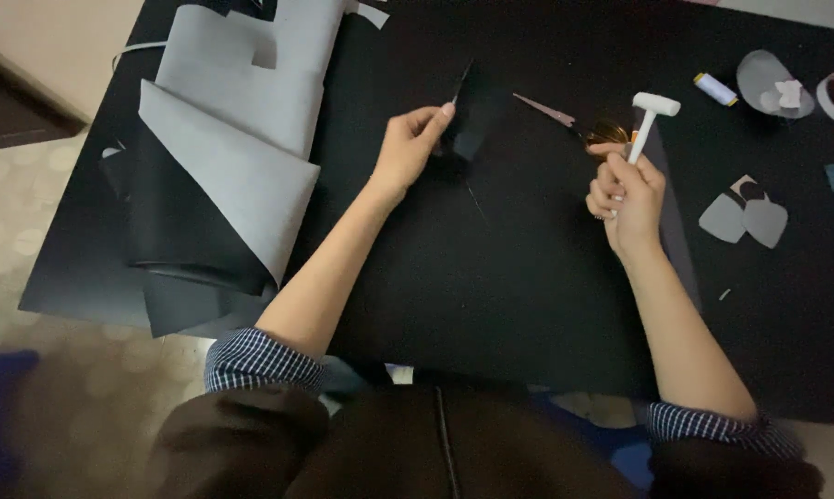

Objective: Using a mallet and punch tool to create a series of holes in a leather piece, followed by trimming with scissors.

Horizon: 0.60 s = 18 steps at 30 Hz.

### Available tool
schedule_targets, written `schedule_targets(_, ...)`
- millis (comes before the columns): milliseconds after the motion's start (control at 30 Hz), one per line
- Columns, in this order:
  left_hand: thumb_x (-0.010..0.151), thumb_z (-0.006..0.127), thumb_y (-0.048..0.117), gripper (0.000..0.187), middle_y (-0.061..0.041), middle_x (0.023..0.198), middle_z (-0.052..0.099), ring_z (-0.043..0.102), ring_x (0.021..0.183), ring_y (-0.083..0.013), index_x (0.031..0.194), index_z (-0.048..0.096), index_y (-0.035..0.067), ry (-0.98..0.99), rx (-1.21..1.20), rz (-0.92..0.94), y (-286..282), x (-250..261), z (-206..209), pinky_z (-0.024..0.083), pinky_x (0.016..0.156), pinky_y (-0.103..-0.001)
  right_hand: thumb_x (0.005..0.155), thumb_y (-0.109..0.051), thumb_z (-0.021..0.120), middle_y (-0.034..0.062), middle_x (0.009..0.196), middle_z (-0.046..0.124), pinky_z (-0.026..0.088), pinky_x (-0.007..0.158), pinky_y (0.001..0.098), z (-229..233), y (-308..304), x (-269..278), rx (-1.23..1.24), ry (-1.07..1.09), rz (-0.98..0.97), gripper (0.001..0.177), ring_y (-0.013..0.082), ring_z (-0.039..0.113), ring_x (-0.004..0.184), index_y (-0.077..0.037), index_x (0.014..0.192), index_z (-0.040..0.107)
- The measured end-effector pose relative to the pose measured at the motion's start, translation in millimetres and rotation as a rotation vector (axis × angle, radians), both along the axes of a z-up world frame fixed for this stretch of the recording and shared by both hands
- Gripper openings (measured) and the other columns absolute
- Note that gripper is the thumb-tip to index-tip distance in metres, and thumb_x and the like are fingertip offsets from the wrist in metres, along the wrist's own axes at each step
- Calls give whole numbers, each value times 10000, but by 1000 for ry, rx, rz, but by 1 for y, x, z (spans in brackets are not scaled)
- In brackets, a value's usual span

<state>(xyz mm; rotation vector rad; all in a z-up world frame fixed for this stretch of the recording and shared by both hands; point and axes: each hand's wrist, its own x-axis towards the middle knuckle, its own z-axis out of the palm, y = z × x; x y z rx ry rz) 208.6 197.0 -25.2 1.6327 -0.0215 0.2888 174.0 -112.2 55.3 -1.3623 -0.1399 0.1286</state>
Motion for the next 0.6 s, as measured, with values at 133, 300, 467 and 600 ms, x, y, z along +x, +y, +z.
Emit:
schedule_targets(133, 1032, 643, 441, 384, -30, 829, 734, 677, 717, -116, 1100, 797, 96, 85, -146, -84, -16, 4, -17, 514, 642, -223, 1120, -181, 495, -93, 593, 209, 262, 395, 139, -4, 1, 0, -25, 4, 2, 191, 21, 281, 403, -46, 1176, 617)
schedule_targets(300, 1033, 639, 502, 387, -9, 778, 727, 659, 703, -76, 1041, 823, 161, 79, -67, -180, -31, -9, -9, 480, 606, -216, 1110, -218, 505, -76, 563, 203, 230, 388, 170, -1, 10, -7, 47, 80, 61, 210, 43, 240, 393, -61, 1136, 643)
schedule_targets(467, 1080, 564, 335, 361, -171, 806, 745, 747, 755, -318, 1049, 782, 49, -49, 201, -291, -45, -64, 69, 570, 704, -323, 1096, -260, 546, -104, 566, 269, 282, 367, 135, -25, 7, -6, 29, 82, 120, 210, 5, 345, 379, -63, 1090, 618)
schedule_targets(600, 1093, 528, 290, 379, -278, 853, 705, 708, 867, -472, 1045, 752, -12, -136, 457, -311, -53, -73, 77, 562, 760, -499, 1071, -166, 619, -92, 558, 319, 292, 356, 169, -21, 13, -13, -61, 63, 93, 136, 3, 348, 367, -31, 1076, 639)
